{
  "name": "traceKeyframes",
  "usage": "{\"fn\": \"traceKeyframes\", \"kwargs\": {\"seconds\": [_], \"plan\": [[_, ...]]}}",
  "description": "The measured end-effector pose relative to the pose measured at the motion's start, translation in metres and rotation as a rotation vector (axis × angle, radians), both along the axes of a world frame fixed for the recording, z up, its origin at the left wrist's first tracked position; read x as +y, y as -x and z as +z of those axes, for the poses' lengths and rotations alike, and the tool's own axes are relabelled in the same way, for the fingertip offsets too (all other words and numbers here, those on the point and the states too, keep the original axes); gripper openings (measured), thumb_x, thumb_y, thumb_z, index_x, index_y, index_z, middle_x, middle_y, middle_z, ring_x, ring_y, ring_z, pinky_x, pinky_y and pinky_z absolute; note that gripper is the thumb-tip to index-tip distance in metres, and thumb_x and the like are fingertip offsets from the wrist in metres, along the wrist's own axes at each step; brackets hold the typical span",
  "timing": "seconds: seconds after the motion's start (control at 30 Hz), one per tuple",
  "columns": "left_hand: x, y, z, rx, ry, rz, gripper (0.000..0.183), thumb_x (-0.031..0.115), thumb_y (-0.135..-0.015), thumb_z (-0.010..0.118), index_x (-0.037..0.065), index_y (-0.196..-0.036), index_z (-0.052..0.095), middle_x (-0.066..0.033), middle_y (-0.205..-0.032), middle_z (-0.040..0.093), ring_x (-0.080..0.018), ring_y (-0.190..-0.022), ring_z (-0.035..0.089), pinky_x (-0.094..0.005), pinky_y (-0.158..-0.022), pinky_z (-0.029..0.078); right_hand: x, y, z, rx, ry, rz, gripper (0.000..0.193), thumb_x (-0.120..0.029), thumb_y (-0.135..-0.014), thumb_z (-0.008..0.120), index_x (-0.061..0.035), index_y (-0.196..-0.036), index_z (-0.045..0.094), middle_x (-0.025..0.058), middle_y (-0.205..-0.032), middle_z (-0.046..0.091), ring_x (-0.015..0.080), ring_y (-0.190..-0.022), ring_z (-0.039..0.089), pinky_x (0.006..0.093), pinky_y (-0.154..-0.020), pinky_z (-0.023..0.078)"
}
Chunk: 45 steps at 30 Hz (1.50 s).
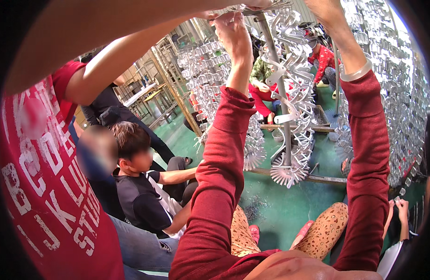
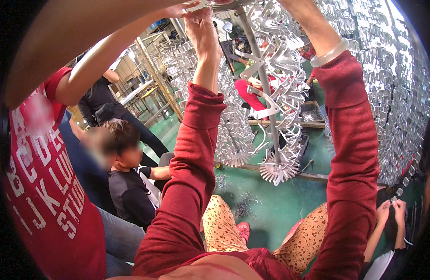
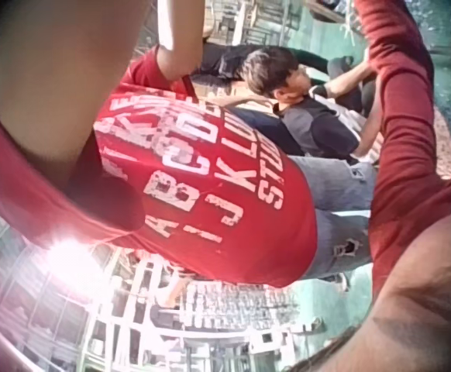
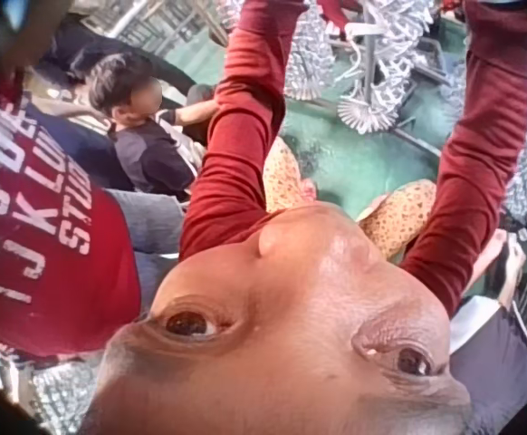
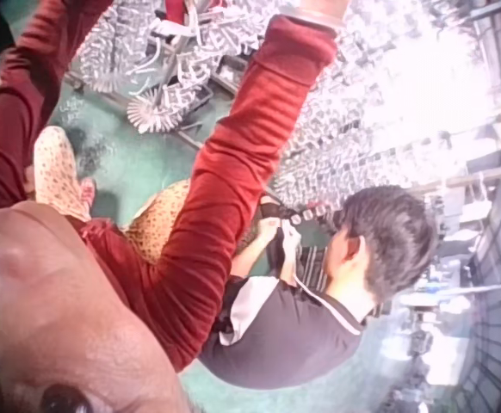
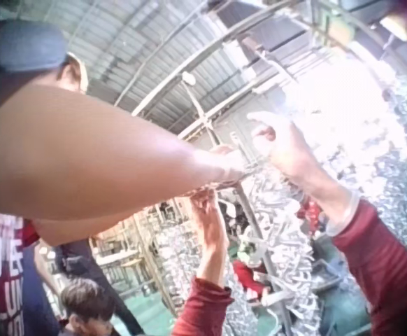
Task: The person hangs small star-shaped metal disks onto hooks on vertical rotating stands by hand, working alongside several other people in a workshop.
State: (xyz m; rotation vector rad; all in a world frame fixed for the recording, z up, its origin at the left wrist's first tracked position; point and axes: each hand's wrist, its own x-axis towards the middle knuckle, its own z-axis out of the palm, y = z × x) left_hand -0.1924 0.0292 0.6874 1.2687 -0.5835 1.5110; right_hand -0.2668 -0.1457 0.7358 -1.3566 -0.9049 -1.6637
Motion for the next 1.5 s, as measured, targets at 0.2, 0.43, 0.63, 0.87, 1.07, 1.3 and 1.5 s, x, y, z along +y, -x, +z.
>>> {"fn": "traceKeyframes", "kwargs": {"seconds": [0.2, 0.43, 0.63, 0.87, 1.07, 1.3, 1.5], "plan": [[0.011, -0.027, 0.025, -0.096, -0.145, -0.91, 0.032, 0.012, -0.09, 0.051, 0.004, -0.121, 0.049, -0.0105, -0.119, 0.052, -0.0197, -0.108, 0.05, -0.0322, -0.093, 0.041, -0.029, -0.009, -0.002, -0.027, 0.034, 0.054, 0.032, -0.007, -0.079, 0.055, 0.0002, -0.111, 0.058, -0.0011, -0.071, 0.056, 0.0058, -0.063, 0.047, 0.0224, -0.058, 0.04], [0.036, -0.025, 0.045, 0.153, -0.26, -0.966, 0.028, 0.006, -0.086, 0.054, 0.005, -0.114, 0.052, -0.0065, -0.11, 0.055, -0.0158, -0.097, 0.053, -0.028, -0.084, 0.042, -0.066, -0.021, -0.006, 0.08, 0.031, -0.001, 0.026, -0.008, -0.079, 0.057, 0.0003, -0.103, 0.063, -0.0013, -0.072, 0.058, 0.0052, -0.064, 0.047, 0.022, -0.058, 0.039], [0.034, -0.031, 0.05, 0.192, -0.283, -0.992, 0.026, 0.0, -0.083, 0.056, 0.006, -0.108, 0.055, -0.0031, -0.102, 0.058, -0.0124, -0.089, 0.055, -0.0243, -0.076, 0.044, -0.071, -0.054, 0.002, -0.047, 0.059, 0.145, 0.022, -0.009, -0.078, 0.059, 0.0002, -0.097, 0.066, 0.0051, -0.08, 0.064, 0.0095, -0.075, 0.055, 0.0256, -0.069, 0.045], [0.015, 0.011, 0.063, 0.149, -0.397, -0.616, 0.019, 0.011, -0.083, 0.062, 0.004, -0.101, 0.063, -0.0023, -0.091, 0.066, -0.0043, -0.071, 0.05, -0.0172, -0.06, 0.033, -0.057, -0.022, 0.017, -0.059, 0.191, 0.118, 0.023, -0.011, -0.078, 0.06, 0.0017, -0.097, 0.065, 0.0059, -0.081, 0.065, 0.0107, -0.075, 0.057, 0.0261, -0.07, 0.046], [0.039, 0.012, 0.046, 0.119, -0.421, -0.606, 0.019, 0.011, -0.084, 0.061, 0.003, -0.101, 0.062, -0.0054, -0.099, 0.065, -0.0095, -0.082, 0.054, -0.0227, -0.071, 0.037, -0.028, -0.033, 0.003, 0.026, 0.28, 0.198, 0.022, -0.011, -0.079, 0.06, 0.0021, -0.095, 0.065, 0.0052, -0.079, 0.065, 0.0094, -0.073, 0.056, 0.0259, -0.066, 0.046], [0.034, -0.002, 0.025, 0.242, -0.367, -0.772, 0.026, 0.008, -0.083, 0.062, 0.0, -0.108, 0.06, -0.0057, -0.103, 0.063, -0.0146, -0.091, 0.057, -0.0259, -0.082, 0.041, -0.013, -0.05, -0.002, 0.072, 0.443, -0.102, 0.022, -0.019, -0.083, 0.057, -0.0007, -0.092, 0.065, 0.0092, -0.069, 0.065, 0.0103, -0.063, 0.056, 0.0297, -0.057, 0.044], [0.032, -0.018, 0.003, 0.193, -0.339, -0.816, 0.02, 0.007, -0.082, 0.061, -0.001, -0.1, 0.063, -0.0043, -0.089, 0.064, -0.0119, -0.077, 0.056, -0.0229, -0.072, 0.042, 0.029, -0.033, -0.018, 0.048, 0.434, 0.323, 0.032, -0.03, -0.082, 0.055, -0.0009, -0.091, 0.065, 0.0203, -0.069, 0.059, 0.0196, -0.059, 0.06, 0.0337, -0.055, 0.044]]}}
